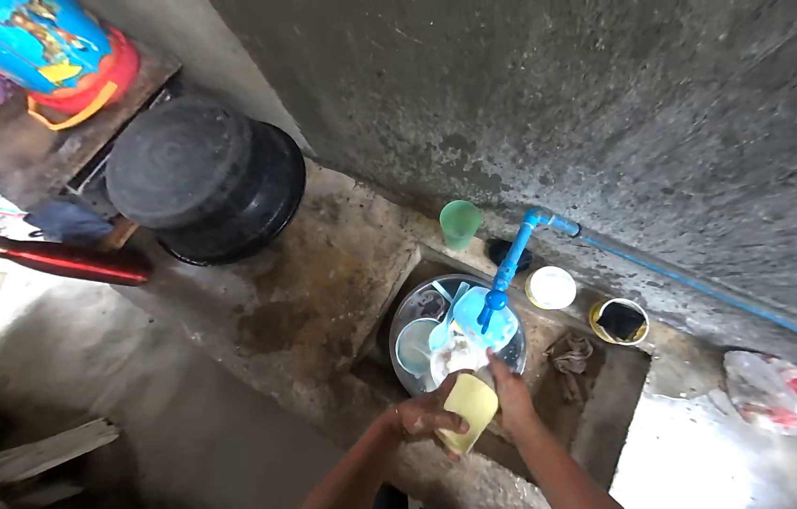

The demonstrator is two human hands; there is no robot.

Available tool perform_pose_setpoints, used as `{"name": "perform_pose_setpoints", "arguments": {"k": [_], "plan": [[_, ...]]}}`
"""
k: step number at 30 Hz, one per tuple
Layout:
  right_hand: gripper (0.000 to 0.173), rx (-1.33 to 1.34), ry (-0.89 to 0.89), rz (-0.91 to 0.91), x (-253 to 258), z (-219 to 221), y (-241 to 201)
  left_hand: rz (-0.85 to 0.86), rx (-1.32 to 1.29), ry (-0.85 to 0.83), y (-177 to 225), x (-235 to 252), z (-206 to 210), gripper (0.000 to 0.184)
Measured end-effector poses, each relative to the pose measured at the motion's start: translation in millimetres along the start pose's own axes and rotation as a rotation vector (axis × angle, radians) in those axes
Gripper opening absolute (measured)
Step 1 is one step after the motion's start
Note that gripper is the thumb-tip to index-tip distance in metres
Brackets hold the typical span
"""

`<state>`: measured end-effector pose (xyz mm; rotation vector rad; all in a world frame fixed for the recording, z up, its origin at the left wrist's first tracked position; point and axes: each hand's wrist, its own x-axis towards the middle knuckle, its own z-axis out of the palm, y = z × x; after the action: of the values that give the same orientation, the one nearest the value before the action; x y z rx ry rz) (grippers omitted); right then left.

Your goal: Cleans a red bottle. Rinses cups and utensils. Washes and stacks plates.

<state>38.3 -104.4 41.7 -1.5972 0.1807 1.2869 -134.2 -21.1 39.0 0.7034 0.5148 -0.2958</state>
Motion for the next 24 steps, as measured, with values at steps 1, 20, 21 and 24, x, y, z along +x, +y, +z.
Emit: {"name": "perform_pose_setpoints", "arguments": {"k": [1,20,21,24], "plan": [[0.039,0.173,0.062,0.024,14,2,-3,0.042,0.13,0.078,7,1,-10,0.102],[0.028,0.385,0.084,0.102,28,-20,3,0.222,1.042,1.246,199,91,-166,0.043],[0.026,0.4,0.088,0.108,28,-20,1,0.24,1.04,1.241,194,92,-165,0.043],[0.023,0.437,0.083,0.112,34,-24,-2,0.262,1.053,1.235,180,88,-164,0.041]]}}
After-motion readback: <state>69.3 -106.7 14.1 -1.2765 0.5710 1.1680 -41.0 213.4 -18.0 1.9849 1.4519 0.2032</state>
